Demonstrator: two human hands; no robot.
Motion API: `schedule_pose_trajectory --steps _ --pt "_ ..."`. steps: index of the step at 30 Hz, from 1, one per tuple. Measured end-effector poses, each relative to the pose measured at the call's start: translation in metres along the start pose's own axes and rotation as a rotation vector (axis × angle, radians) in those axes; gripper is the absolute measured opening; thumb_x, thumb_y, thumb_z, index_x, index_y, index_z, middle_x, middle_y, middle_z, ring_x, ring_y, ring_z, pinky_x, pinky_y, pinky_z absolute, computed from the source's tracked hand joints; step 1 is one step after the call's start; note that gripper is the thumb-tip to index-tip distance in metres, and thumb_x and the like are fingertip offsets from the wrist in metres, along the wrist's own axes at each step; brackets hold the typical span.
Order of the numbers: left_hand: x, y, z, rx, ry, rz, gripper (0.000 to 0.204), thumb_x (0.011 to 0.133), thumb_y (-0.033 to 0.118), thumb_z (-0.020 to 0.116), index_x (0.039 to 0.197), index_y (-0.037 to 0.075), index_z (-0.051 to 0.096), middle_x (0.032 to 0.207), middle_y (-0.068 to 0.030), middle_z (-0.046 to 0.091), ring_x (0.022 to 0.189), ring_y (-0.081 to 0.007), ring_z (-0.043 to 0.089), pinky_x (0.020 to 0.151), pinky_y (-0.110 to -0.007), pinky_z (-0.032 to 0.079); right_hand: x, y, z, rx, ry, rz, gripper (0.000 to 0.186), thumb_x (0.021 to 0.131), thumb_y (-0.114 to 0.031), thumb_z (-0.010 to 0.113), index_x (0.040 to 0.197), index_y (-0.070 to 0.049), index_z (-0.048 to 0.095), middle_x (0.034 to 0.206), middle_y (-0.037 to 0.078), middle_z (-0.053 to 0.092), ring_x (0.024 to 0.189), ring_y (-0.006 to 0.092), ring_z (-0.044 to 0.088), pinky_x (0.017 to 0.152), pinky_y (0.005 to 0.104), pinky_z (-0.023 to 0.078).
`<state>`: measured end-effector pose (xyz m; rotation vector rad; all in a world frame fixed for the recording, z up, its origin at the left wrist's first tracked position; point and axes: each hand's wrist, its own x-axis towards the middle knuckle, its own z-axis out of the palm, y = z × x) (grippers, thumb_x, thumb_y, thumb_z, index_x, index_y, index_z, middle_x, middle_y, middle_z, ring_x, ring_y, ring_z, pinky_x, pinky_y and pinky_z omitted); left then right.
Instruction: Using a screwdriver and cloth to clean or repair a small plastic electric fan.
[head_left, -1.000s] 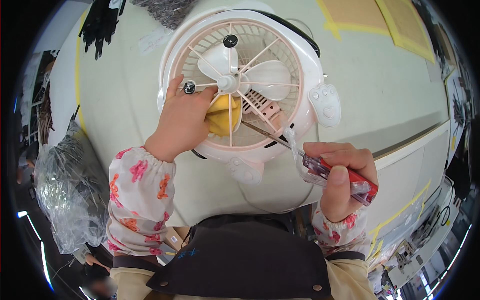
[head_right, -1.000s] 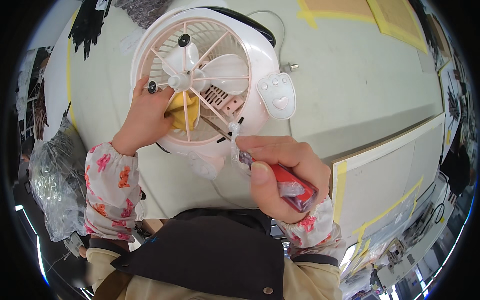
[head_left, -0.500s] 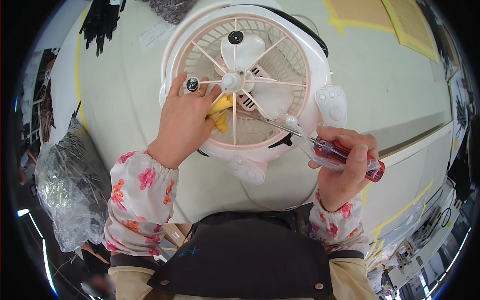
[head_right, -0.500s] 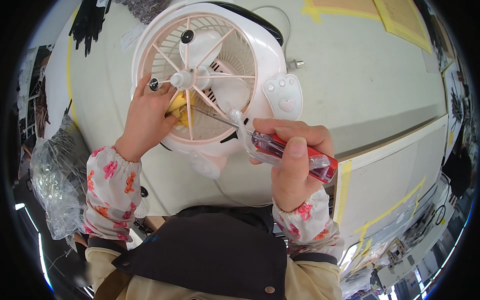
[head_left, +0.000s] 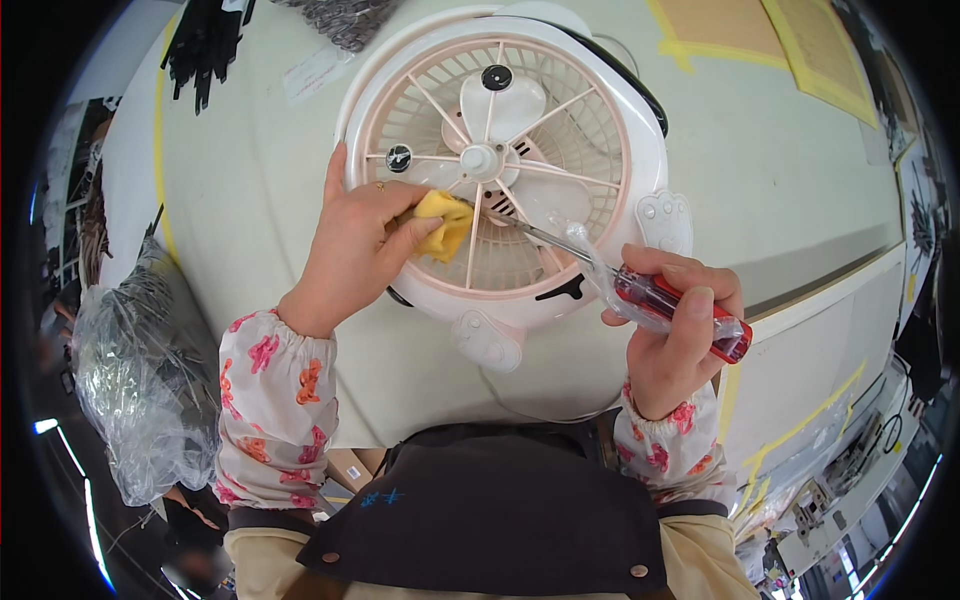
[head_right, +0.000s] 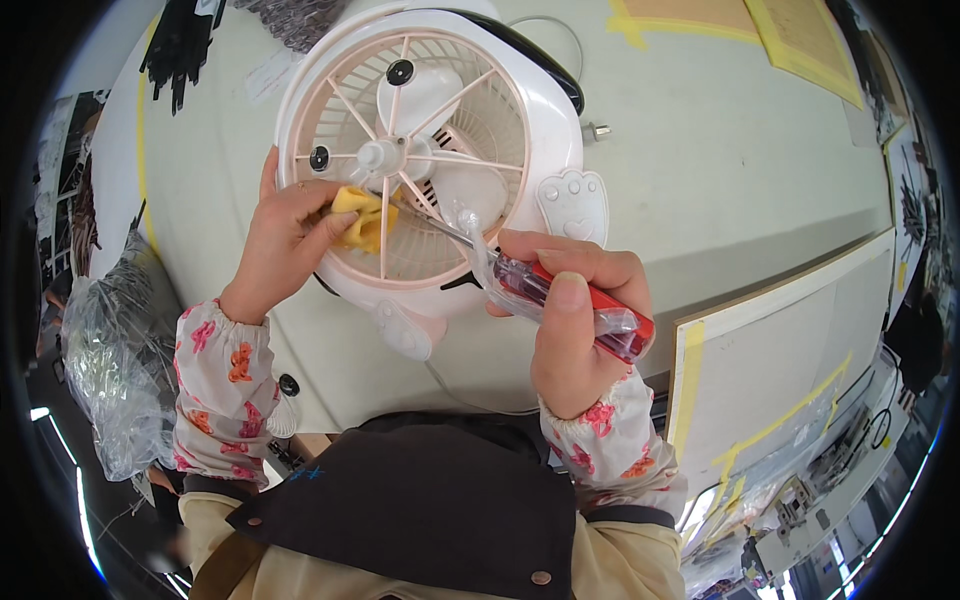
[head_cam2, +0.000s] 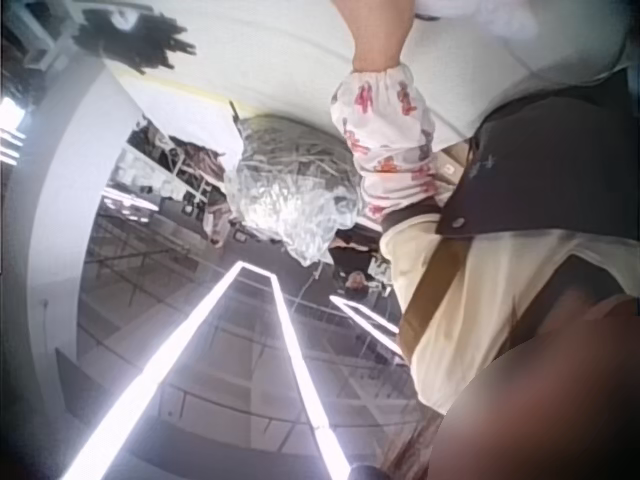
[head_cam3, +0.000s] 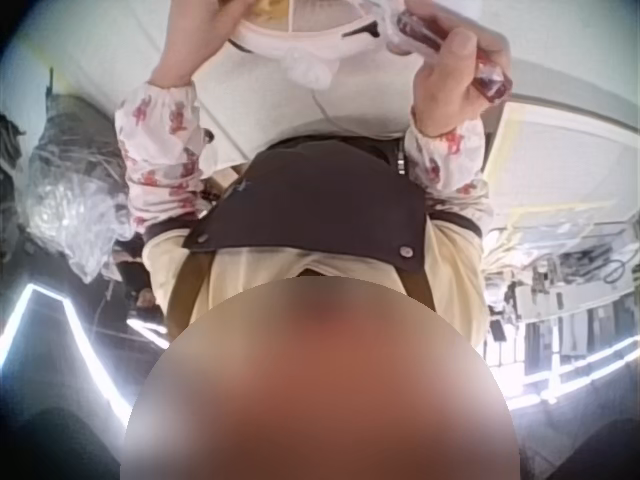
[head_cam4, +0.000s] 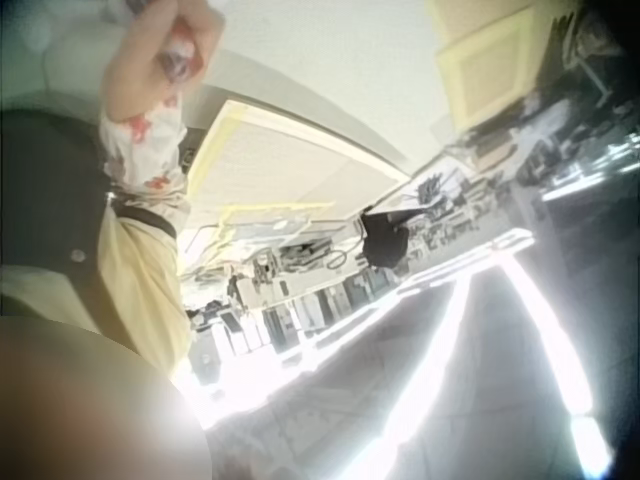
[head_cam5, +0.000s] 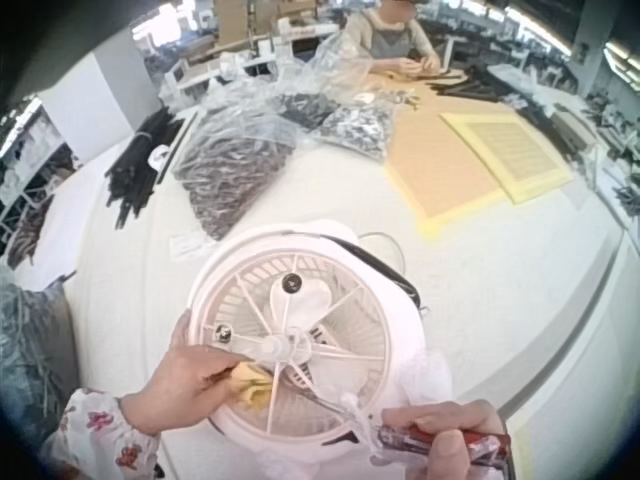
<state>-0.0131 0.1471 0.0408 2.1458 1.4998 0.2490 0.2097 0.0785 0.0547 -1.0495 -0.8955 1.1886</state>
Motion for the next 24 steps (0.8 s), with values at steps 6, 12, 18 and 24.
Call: schedule_pose_trajectory --steps 6,12,18,24 --pt "-0.017 0.011 -0.015 0.229 0.333 0.249 0.018 0.066 0.006 0.059 0.085 0.007 0.060 0.072 -0.0025 0.057 0.073 -0.0165 0.054 0.083 -0.036 0.034 0.000 0.001 0.004 -0.017 0.007 -0.005 0.020 0.085 -0.018 0.046 0.091 0.000 0.040 0.092 0.021 0.057 0.067 0.0193 0.058 0.058 0.0291 0.050" --pt "-0.014 0.032 -0.008 0.421 0.054 0.234 0.014 0.063 0.010 0.061 0.076 0.006 0.059 0.067 -0.0037 0.058 0.064 -0.0169 0.054 0.069 -0.029 0.037 0.001 -0.013 0.007 -0.045 -0.058 0.037 0.021 0.084 -0.020 0.049 0.089 0.000 0.042 0.091 0.021 0.057 0.073 0.0204 0.058 0.061 0.0297 0.049" --pt "0.002 0.030 0.006 0.598 -0.051 0.123 0.011 0.061 0.011 0.064 0.068 0.007 0.058 0.052 -0.0043 0.052 0.052 -0.0194 0.051 0.062 -0.030 0.038 -0.003 -0.058 -0.012 -0.365 -0.196 -0.547 0.031 0.084 -0.032 0.043 0.080 -0.002 0.043 0.074 0.025 0.056 0.051 0.0192 0.052 0.054 0.0278 0.044" --pt "-0.005 0.014 -0.003 0.410 0.041 0.177 0.002 0.061 0.006 0.055 0.062 0.007 0.054 0.052 -0.0051 0.053 0.050 -0.0193 0.052 0.060 -0.030 0.038 0.000 -0.075 -0.006 -0.615 -0.110 -0.533 0.030 0.080 -0.034 0.054 0.077 -0.005 0.045 0.077 0.016 0.061 0.047 0.0132 0.049 0.044 0.0238 0.039"
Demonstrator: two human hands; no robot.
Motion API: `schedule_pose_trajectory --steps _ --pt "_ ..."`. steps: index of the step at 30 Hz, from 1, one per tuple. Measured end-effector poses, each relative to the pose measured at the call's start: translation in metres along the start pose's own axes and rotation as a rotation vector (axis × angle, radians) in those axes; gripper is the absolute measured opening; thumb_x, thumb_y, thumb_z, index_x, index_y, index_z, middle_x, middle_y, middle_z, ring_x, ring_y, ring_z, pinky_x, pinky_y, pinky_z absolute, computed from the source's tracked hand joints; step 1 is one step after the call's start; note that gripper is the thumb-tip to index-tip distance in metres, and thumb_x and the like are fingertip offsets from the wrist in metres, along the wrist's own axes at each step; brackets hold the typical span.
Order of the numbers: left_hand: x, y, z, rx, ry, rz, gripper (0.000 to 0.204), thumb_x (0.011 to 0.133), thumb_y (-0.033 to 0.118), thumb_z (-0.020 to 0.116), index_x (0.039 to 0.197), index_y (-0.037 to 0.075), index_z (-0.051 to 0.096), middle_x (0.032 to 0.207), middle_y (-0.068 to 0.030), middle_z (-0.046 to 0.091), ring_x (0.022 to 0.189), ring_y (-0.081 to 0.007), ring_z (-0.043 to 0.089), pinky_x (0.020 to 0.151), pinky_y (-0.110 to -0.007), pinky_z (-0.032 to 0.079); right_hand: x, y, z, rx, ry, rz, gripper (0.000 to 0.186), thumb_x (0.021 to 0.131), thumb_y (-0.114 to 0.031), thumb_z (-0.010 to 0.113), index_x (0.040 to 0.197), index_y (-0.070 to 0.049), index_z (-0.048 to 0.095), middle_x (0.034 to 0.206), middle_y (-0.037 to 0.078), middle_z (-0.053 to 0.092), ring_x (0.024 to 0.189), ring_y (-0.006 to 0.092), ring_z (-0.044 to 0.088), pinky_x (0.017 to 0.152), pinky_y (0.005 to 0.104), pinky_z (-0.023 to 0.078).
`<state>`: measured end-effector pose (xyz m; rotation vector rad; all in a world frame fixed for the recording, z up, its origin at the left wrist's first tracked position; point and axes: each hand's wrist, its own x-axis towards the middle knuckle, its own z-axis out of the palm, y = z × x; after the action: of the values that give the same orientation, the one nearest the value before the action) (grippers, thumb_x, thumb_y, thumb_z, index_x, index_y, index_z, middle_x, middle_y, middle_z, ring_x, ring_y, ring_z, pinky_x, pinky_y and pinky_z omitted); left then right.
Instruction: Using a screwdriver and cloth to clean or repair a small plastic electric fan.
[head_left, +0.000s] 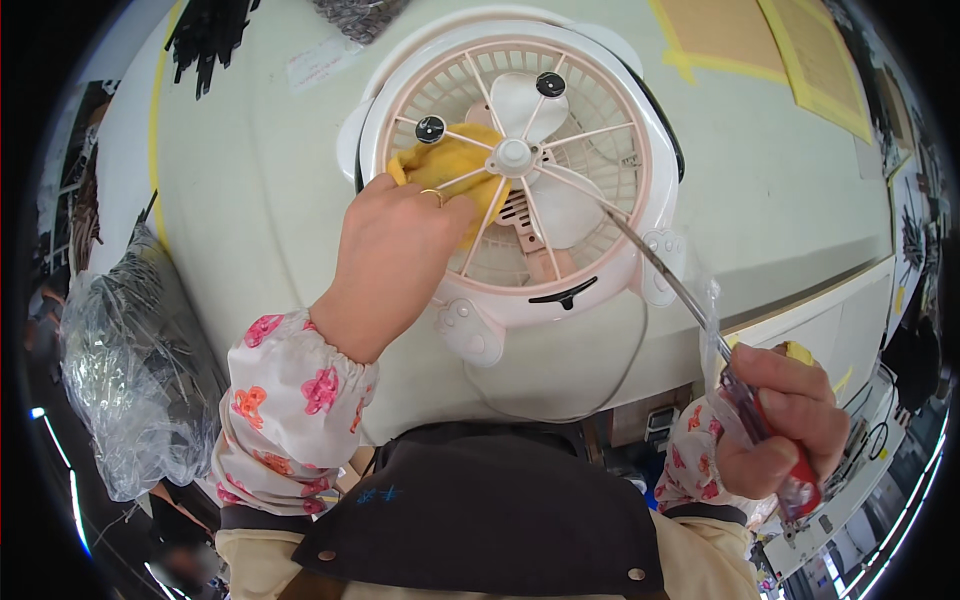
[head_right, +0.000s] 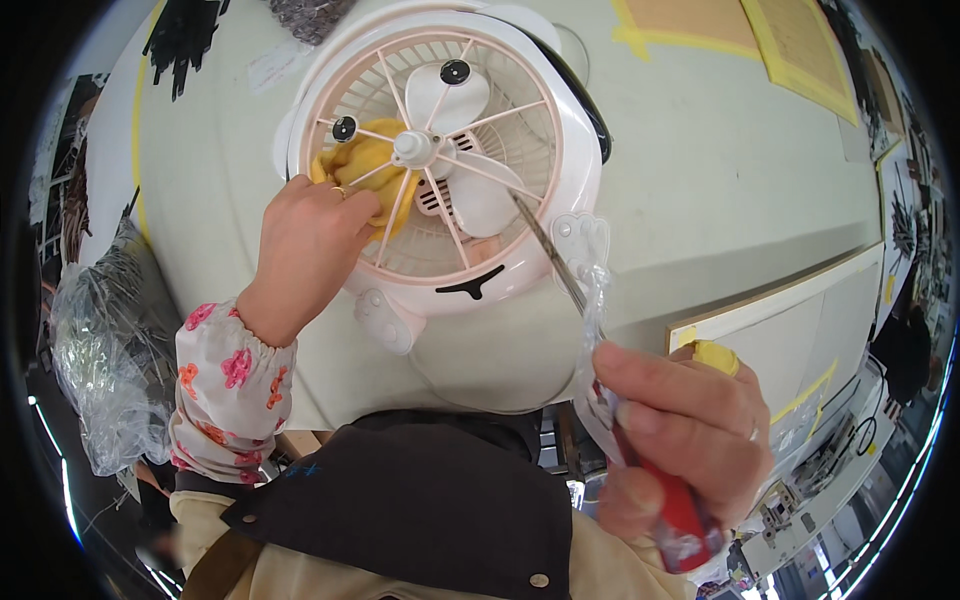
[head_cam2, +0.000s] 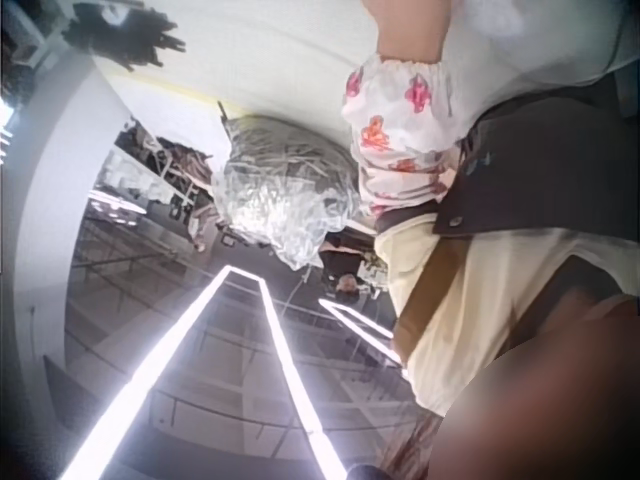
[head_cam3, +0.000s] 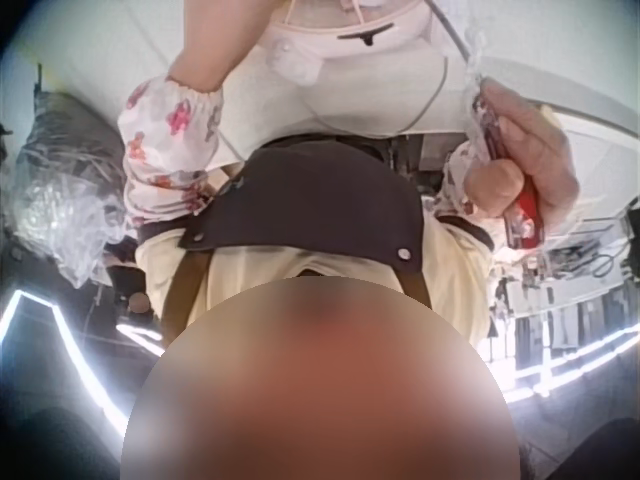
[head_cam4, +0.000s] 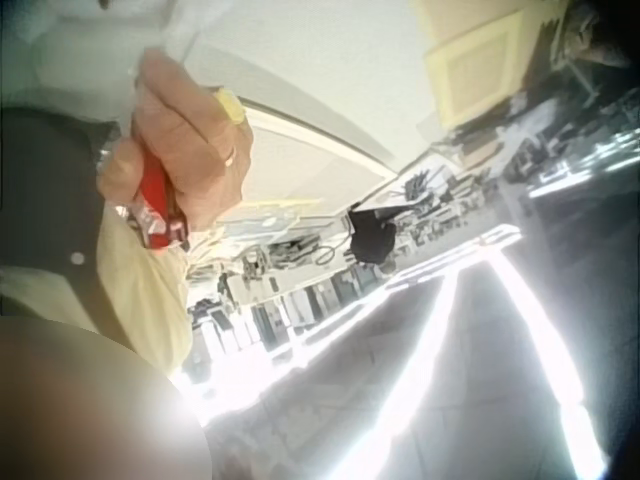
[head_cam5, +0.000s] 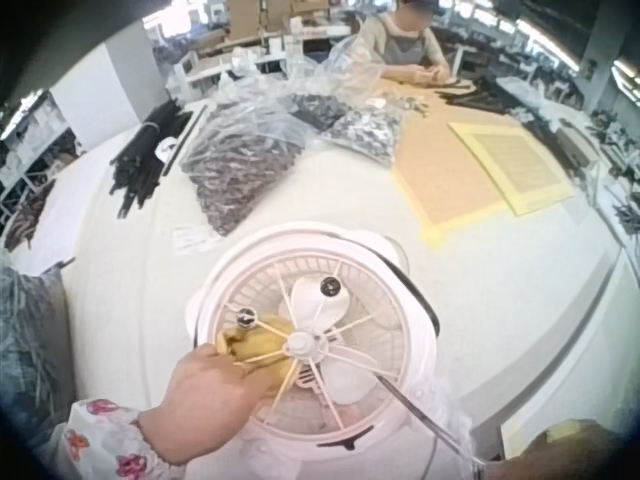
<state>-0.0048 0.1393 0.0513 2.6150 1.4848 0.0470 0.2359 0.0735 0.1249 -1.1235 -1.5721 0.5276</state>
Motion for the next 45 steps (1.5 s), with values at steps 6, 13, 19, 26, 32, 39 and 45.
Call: schedule_pose_trajectory --steps 6,13,19,26,32,39,45 --pt "-0.006 -0.006 -0.009 -0.371 0.007 -0.104 0.004 0.066 0.006 0.059 0.070 0.006 0.056 0.055 -0.0073 0.053 0.053 -0.0225 0.050 0.065 -0.031 0.037 -0.001 -0.002 0.025 -0.467 -0.469 -0.296 0.021 0.069 -0.024 0.063 0.073 -0.006 0.053 0.077 0.009 0.062 0.043 0.0129 0.050 0.037 0.0247 0.034" --pt "0.001 -0.013 -0.015 -0.414 -0.079 0.103 0.008 0.071 0.001 0.056 0.078 0.003 0.058 0.059 -0.0084 0.053 0.057 -0.0222 0.050 0.071 -0.031 0.035 0.007 0.015 0.033 -0.179 -0.458 -0.084 0.017 0.063 -0.011 0.066 0.074 -0.004 0.055 0.078 0.011 0.062 0.046 0.0144 0.053 0.038 0.0239 0.038" --pt "0.002 -0.002 -0.014 -0.102 0.066 -0.055 0.012 0.070 -0.001 0.049 0.079 0.002 0.055 0.066 -0.0092 0.054 0.059 -0.0169 0.050 0.067 -0.028 0.036 0.004 -0.003 0.015 -0.003 -0.321 -0.089 0.016 0.070 -0.017 0.063 0.074 -0.006 0.052 0.077 0.011 0.062 0.048 0.0153 0.053 0.041 0.0239 0.039" --pt "-0.015 -0.008 -0.037 -1.026 0.302 -0.486 0.011 0.068 0.000 0.039 0.072 -0.001 0.049 0.060 -0.0026 0.048 0.054 -0.0078 0.039 0.050 -0.021 0.033 -0.002 -0.004 0.001 -0.134 -0.112 -0.247 0.020 0.074 -0.024 0.060 0.071 -0.007 0.049 0.078 0.011 0.063 0.046 0.0150 0.049 0.041 0.0236 0.038" --pt "-0.026 0.008 -0.056 -1.172 0.230 -0.397 0.016 0.072 0.002 0.034 0.077 -0.002 0.048 0.068 -0.0016 0.049 0.060 -0.0050 0.039 0.053 -0.018 0.033 0.021 0.015 0.021 -0.398 -0.259 -0.229 0.011 0.069 -0.009 0.061 0.074 -0.006 0.052 0.081 0.010 0.062 0.051 0.0159 0.054 0.046 0.0249 0.042" --pt "-0.033 0.017 -0.066 -1.379 0.532 -0.543 0.015 0.084 0.007 0.038 0.093 0.000 0.046 0.079 -0.0006 0.051 0.067 -0.0053 0.044 0.060 -0.018 0.036 0.004 0.026 0.013 -0.105 -0.254 -0.001 0.015 0.063 0.000 0.059 0.075 -0.006 0.053 0.080 0.010 0.063 0.052 0.0164 0.056 0.048 0.0229 0.043" --pt "-0.030 0.006 -0.050 -1.028 0.325 -0.486 0.013 0.084 0.006 0.046 0.091 -0.002 0.053 0.072 -0.0022 0.056 0.065 -0.0049 0.049 0.061 -0.018 0.040 -0.001 0.026 0.010 -0.093 -0.250 0.040 0.013 0.066 -0.003 0.059 0.077 -0.005 0.053 0.080 0.011 0.063 0.052 0.0159 0.056 0.048 0.0221 0.043"
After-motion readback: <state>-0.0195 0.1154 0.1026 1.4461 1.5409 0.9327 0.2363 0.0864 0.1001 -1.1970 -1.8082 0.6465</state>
